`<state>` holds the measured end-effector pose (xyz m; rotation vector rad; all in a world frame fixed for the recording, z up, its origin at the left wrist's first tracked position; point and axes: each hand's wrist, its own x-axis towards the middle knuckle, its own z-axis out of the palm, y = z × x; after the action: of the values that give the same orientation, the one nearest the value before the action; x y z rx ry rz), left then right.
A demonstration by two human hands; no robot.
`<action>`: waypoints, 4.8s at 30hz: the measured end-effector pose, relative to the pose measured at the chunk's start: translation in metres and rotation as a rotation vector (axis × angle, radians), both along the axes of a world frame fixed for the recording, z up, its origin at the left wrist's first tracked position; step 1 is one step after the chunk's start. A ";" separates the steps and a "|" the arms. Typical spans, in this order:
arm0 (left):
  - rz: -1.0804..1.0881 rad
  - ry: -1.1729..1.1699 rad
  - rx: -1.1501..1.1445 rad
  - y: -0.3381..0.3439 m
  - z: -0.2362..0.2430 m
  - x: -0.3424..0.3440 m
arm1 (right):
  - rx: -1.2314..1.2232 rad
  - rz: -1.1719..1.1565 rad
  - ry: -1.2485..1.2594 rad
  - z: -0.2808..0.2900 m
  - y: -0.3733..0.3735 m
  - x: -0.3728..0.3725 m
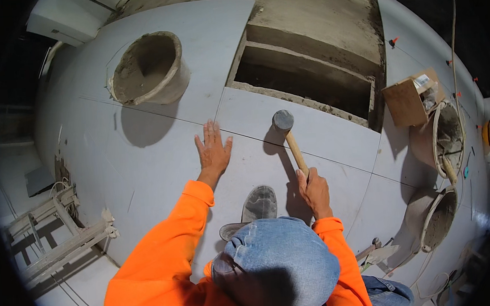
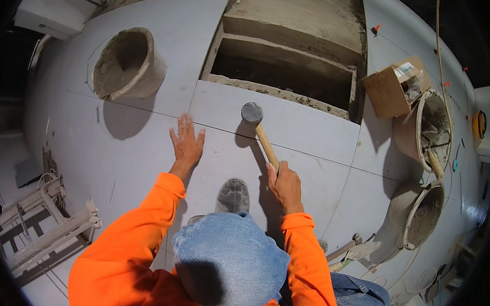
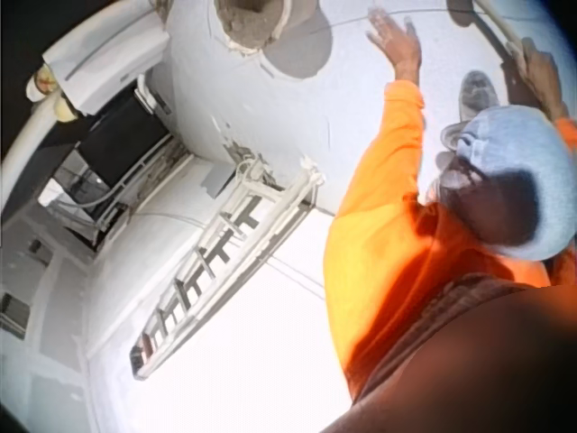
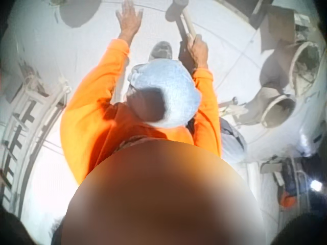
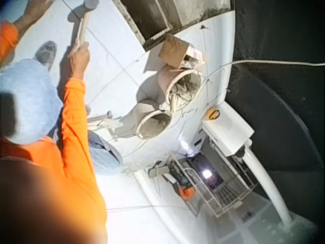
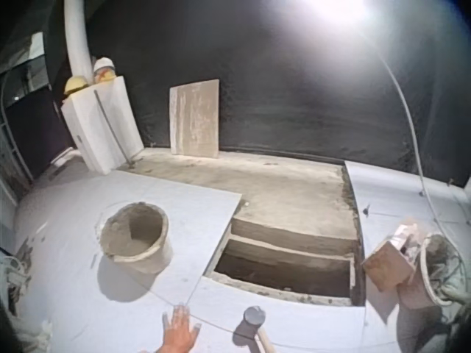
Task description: The person scoops cement from a bucket and spreads it onto a white tile using a trowel. They place the tile onto the floor, tap it into position with a rubber mallet, and insert tile spacers between adjacent tiles.
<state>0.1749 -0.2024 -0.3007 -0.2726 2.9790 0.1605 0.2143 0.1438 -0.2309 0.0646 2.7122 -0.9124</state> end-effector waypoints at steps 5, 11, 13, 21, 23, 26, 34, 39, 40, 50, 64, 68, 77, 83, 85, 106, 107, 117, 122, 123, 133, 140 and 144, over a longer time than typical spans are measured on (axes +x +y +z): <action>0.132 -0.039 0.023 -0.002 -0.007 0.010 | -0.010 -0.070 -0.019 0.004 0.015 0.006; 0.343 -0.024 -0.091 0.026 0.002 -0.003 | -0.025 -0.162 0.006 0.015 0.032 0.018; 0.183 0.090 -0.024 0.069 0.003 -0.003 | -0.022 -0.246 0.011 0.021 0.038 0.023; -1.211 0.054 0.266 0.315 -0.014 -0.024 | -0.140 -0.654 0.202 0.060 0.090 0.046; -1.286 0.073 0.300 0.362 -0.016 -0.033 | -0.136 -0.728 0.230 0.066 0.108 0.046; -1.323 0.133 0.358 0.407 -0.014 -0.040 | -0.116 -0.805 0.259 0.069 0.129 0.053; -1.413 0.140 0.455 0.418 -0.015 -0.052 | -0.127 -0.764 0.200 0.055 0.131 0.072; -1.107 0.102 0.354 0.359 -0.020 -0.070 | -0.096 -0.706 0.196 0.033 0.126 0.084; -0.910 0.184 0.344 0.343 -0.018 -0.075 | -0.072 -0.710 0.191 0.027 0.127 0.085; -0.613 0.078 0.137 0.310 -0.012 -0.088 | -0.031 -0.723 0.000 -0.009 0.120 0.095; -0.626 0.096 0.186 0.308 -0.007 -0.089 | 0.006 -0.585 0.107 -0.008 0.110 0.085; -0.625 0.113 0.185 0.309 -0.006 -0.088 | 0.007 -0.588 0.021 -0.005 0.113 0.079; -0.625 0.103 0.198 0.308 -0.011 -0.089 | -0.008 -0.646 0.003 -0.001 0.122 0.080; -0.716 0.104 0.180 0.334 -0.020 -0.078 | 0.038 -0.950 0.127 -0.011 0.148 0.102; -0.788 0.049 0.213 0.365 -0.023 -0.071 | 0.068 -1.054 0.140 -0.014 0.165 0.108; -0.760 -0.070 0.330 0.436 -0.008 -0.066 | -0.013 -1.068 0.069 -0.009 0.182 0.125; -0.751 -0.074 0.341 0.436 -0.009 -0.065 | -0.015 -1.063 0.088 -0.008 0.182 0.125; -0.597 0.025 0.176 0.379 -0.012 -0.076 | -0.022 -0.889 0.163 -0.010 0.162 0.116; -0.588 0.096 0.192 0.370 -0.016 -0.077 | 0.082 -0.708 0.003 -0.014 0.142 0.106; -0.589 0.108 0.178 0.371 -0.017 -0.076 | 0.068 -0.731 -0.006 -0.013 0.141 0.105; -0.580 0.097 0.166 0.373 -0.011 -0.076 | 0.062 -0.720 -0.049 -0.007 0.138 0.090; -0.572 0.102 0.201 0.375 -0.010 -0.076 | -0.009 -0.736 -0.087 -0.002 0.134 0.084; -0.573 0.086 0.213 0.373 -0.010 -0.076 | 0.010 -0.781 0.012 -0.003 0.140 0.087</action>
<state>0.0987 0.1702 -0.3108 0.6183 2.9442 0.4201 0.3012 0.2841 -0.2336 1.1814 2.7008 -1.0678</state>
